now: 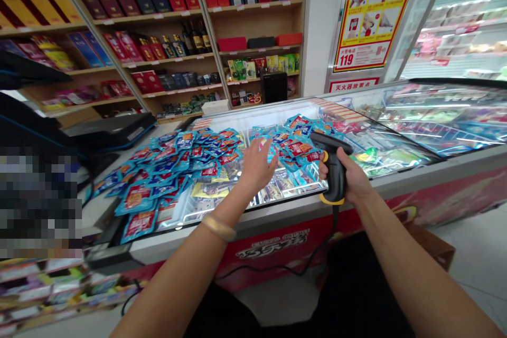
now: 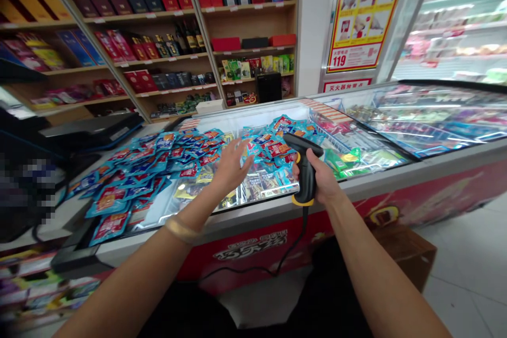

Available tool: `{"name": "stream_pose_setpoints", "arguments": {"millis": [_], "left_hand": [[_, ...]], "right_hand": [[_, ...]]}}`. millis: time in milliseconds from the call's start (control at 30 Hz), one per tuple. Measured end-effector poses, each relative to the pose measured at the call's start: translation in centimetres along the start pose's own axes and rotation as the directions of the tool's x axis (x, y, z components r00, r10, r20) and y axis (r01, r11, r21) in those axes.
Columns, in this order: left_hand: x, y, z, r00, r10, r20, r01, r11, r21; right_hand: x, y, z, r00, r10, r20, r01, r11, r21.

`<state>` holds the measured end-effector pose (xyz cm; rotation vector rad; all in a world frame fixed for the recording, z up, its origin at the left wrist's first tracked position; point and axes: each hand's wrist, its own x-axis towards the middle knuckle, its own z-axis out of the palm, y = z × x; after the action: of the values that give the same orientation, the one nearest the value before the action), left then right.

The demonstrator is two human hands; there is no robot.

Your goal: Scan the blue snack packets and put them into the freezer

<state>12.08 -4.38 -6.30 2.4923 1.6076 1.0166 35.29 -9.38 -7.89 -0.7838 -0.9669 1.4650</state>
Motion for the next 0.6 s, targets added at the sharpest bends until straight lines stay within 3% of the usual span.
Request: {"name": "stream_pose_setpoints", "arguments": {"millis": [167, 267, 367, 433, 533, 600], "left_hand": [[-4.4, -7.1, -6.1, 0.969, -0.077, -0.234, 0.098, 0.992, 0.081], [-6.5, -11.2, -9.8, 0.906, -0.183, -0.381, 0.261, 0.951, 0.164], [-7.4, -14.3, -12.2, 0.836, -0.298, -0.461, 0.416, 0.892, 0.178], [-7.2, -15.7, -12.8, 0.827, -0.378, -0.416, 0.481, 0.859, 0.177], [-6.5, -16.6, -12.8, 0.830, -0.504, -0.241, 0.552, 0.806, 0.215], [-6.4, -16.6, -12.6, 0.842, -0.514, -0.163, 0.539, 0.803, 0.255]], "right_hand": [[0.2, 2.2, 5.0, 0.992, 0.057, 0.111, -0.061, 0.998, 0.033], [0.4, 3.7, 8.2, 0.981, 0.102, 0.163, -0.114, 0.991, 0.065], [0.5, 5.0, 10.8, 0.970, 0.128, 0.208, -0.141, 0.989, 0.048], [0.6, 5.6, 11.7, 0.965, 0.139, 0.222, -0.151, 0.988, 0.036], [0.6, 5.9, 12.2, 0.960, 0.150, 0.237, -0.159, 0.987, 0.020], [0.6, 5.9, 12.0, 0.961, 0.148, 0.233, -0.154, 0.988, 0.009]]}}
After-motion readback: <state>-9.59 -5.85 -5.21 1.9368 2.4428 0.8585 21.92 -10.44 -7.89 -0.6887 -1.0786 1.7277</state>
